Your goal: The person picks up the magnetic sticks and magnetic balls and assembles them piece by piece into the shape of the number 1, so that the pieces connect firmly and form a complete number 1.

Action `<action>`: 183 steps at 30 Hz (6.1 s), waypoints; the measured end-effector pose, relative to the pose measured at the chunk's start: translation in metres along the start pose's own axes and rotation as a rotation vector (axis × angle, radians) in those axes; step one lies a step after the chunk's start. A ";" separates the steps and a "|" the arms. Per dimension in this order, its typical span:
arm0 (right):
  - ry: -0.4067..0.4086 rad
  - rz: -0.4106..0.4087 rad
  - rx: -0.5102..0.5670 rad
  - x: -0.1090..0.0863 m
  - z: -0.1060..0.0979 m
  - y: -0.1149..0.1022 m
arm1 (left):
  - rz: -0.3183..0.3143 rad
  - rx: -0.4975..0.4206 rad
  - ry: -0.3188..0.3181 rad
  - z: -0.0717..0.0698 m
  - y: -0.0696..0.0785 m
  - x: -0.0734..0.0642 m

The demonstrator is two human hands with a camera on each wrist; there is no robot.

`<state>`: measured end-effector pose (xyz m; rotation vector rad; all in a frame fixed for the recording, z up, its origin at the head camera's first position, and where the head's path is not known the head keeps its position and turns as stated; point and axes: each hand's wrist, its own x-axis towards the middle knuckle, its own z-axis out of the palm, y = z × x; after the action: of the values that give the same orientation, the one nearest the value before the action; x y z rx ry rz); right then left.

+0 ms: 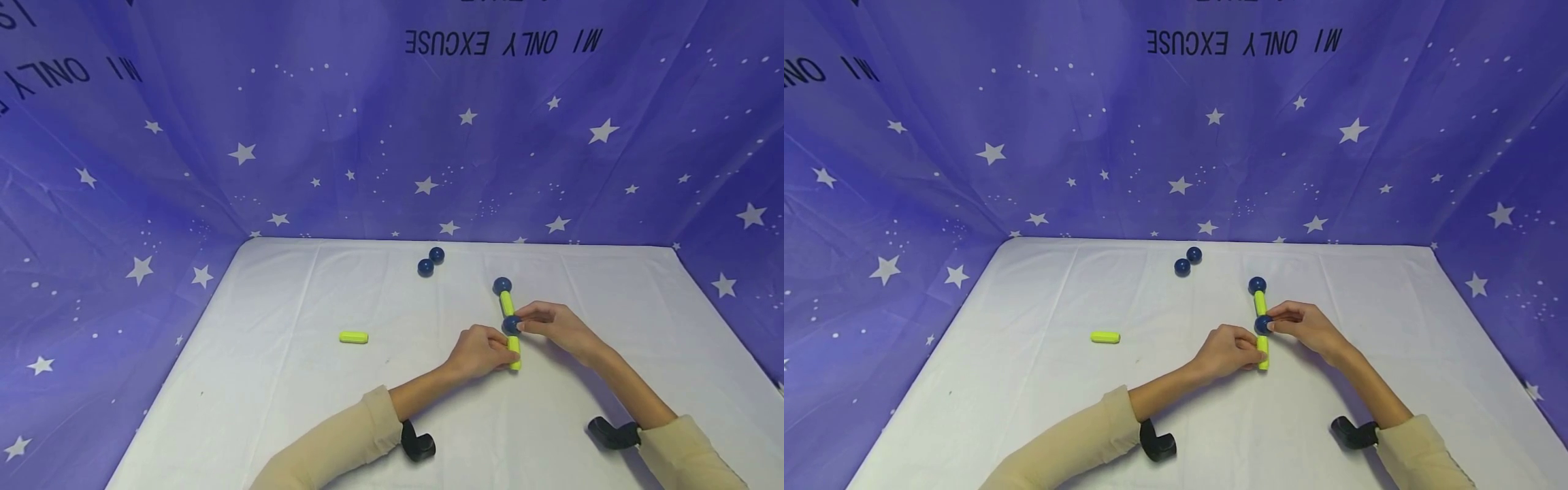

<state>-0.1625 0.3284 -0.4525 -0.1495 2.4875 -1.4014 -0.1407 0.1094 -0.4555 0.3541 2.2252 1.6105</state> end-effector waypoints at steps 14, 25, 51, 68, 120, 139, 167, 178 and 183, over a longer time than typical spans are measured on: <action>0.003 -0.008 0.009 0.000 0.000 0.002 | -0.094 -0.105 0.048 0.013 -0.002 0.004; 0.002 -0.012 0.009 0.001 0.000 0.004 | -0.083 -0.104 0.052 0.015 -0.001 0.008; -0.001 -0.006 0.016 -0.001 0.000 -0.001 | -0.147 -0.098 0.057 0.015 0.003 0.013; -0.004 -0.008 0.029 0.000 0.000 0.001 | -0.156 -0.082 0.067 0.015 0.006 0.014; -0.023 -0.021 0.041 0.001 -0.001 0.004 | -0.053 0.091 -0.013 0.011 0.008 0.017; -0.030 -0.025 0.055 0.002 -0.002 0.003 | -0.026 0.118 0.022 -0.001 0.005 0.017; -0.018 -0.015 0.055 0.001 -0.001 0.007 | 0.109 0.209 0.524 -0.114 -0.015 0.070; -0.016 -0.019 0.045 0.002 -0.001 0.007 | 0.060 0.237 0.522 -0.119 -0.026 0.083; -0.016 -0.021 0.043 0.002 -0.001 0.007 | 0.041 0.247 0.535 -0.120 -0.026 0.085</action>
<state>-0.1649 0.3329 -0.4586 -0.1781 2.4486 -1.4549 -0.2688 0.0333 -0.4592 0.0261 2.8433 1.5906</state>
